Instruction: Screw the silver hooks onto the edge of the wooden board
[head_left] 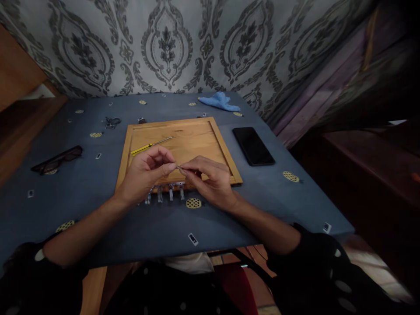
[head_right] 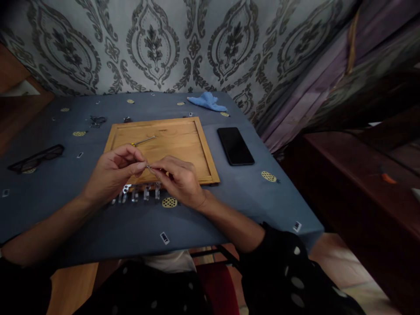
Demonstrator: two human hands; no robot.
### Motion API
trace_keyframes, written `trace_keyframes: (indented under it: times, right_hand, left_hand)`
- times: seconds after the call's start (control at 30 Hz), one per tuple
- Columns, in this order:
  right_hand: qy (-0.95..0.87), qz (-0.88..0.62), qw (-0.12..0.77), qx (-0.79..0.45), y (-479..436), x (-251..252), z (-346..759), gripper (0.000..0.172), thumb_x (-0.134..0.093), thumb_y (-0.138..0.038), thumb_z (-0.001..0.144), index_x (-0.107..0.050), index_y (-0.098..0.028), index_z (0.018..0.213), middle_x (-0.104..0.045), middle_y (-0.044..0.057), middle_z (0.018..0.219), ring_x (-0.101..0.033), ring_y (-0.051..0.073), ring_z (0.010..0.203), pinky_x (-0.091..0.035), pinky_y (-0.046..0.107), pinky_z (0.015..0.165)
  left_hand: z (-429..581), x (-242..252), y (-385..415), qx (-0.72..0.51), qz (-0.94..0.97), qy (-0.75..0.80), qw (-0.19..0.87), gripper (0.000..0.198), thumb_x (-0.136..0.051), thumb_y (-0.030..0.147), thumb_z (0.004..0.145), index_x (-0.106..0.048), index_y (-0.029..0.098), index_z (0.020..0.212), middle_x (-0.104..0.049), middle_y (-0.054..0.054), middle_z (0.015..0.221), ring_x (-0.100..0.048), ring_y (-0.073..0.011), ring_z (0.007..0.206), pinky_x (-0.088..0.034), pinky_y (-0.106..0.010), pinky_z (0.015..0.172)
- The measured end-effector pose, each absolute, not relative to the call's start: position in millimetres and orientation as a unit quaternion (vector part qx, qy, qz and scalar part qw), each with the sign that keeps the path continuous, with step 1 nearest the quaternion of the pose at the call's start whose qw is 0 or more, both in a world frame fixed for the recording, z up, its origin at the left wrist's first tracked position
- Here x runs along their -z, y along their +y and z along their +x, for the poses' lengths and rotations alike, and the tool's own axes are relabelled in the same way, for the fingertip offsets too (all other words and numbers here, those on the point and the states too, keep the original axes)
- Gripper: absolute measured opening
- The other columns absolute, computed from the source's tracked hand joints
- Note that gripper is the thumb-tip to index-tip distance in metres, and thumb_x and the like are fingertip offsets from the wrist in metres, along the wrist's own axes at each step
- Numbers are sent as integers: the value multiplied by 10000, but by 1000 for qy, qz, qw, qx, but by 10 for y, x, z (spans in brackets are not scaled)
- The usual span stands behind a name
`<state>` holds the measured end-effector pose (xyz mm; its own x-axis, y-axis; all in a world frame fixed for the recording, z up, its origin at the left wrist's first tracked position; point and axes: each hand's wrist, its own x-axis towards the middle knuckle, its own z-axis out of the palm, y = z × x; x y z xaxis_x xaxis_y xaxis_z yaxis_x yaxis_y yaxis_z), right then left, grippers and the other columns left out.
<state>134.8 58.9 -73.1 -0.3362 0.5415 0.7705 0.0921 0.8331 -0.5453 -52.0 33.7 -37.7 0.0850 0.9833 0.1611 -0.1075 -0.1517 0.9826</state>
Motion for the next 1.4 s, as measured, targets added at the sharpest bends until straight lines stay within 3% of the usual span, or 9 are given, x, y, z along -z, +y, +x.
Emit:
trace_keyframes:
  times: [0.3, 0.4, 0.53, 0.63, 0.93, 1.4]
  right_hand:
    - [-821, -205, 507, -163, 568, 718, 1374, 101, -583, -122, 1002, -659, -187, 993, -723, 27, 853, -677, 130, 780, -548, 260, 702]
    - [-805, -238, 467, -278, 578, 681, 1408, 83, -598, -215, 996, -648, -193, 933, -692, 12, 809, -658, 125, 707, -525, 256, 650]
    - [-726, -273, 385, -500, 634, 571, 1501, 267, -697, -439, 932, -620, -189, 876, -604, -43, 667, -564, 93, 539, -433, 228, 525]
    - [-713, -281, 322, -557, 708, 488, 1603, 307, -736, -459, 890, -619, -178, 847, -557, -57, 628, -494, 84, 535, -375, 228, 515]
    - [-784, -287, 135, -533, 906, 538, 1870, 209, -653, -331, 924, -621, -171, 795, -537, -42, 650, -425, 93, 591, -329, 256, 567]
    - [-783, -304, 123, -528, 907, 651, 1787, 187, -660, -333, 875, -640, -172, 782, -572, -26, 667, -465, 104, 618, -350, 244, 559]
  left_hand:
    - [-516, 404, 359, -525, 550, 415, 499, 214, -864, 245, 708, -678, 170, 782, -640, 36, 701, -540, -61, 619, -433, -160, 584]
    - [-512, 381, 355, -509, 569, 417, 494, 248, -866, 299, 723, -663, 168, 779, -632, 33, 703, -553, -76, 639, -448, -180, 609]
    - [-538, 354, 358, -479, 614, 428, 460, 209, -801, 310, 787, -652, 169, 825, -634, 17, 758, -591, -103, 716, -484, -210, 676]
    - [-598, 374, 389, -465, 635, 448, 424, 179, -744, 315, 816, -645, 173, 862, -639, 8, 794, -602, -116, 751, -489, -227, 696]
    - [-726, 477, 462, -340, 743, 493, 298, 179, -561, 339, 894, -641, 185, 937, -725, -45, 930, -677, -179, 864, -507, -299, 744]
    - [-761, 523, 494, -266, 781, 498, 267, 196, -494, 299, 920, -651, 183, 934, -716, -48, 899, -650, -175, 795, -457, -267, 648]
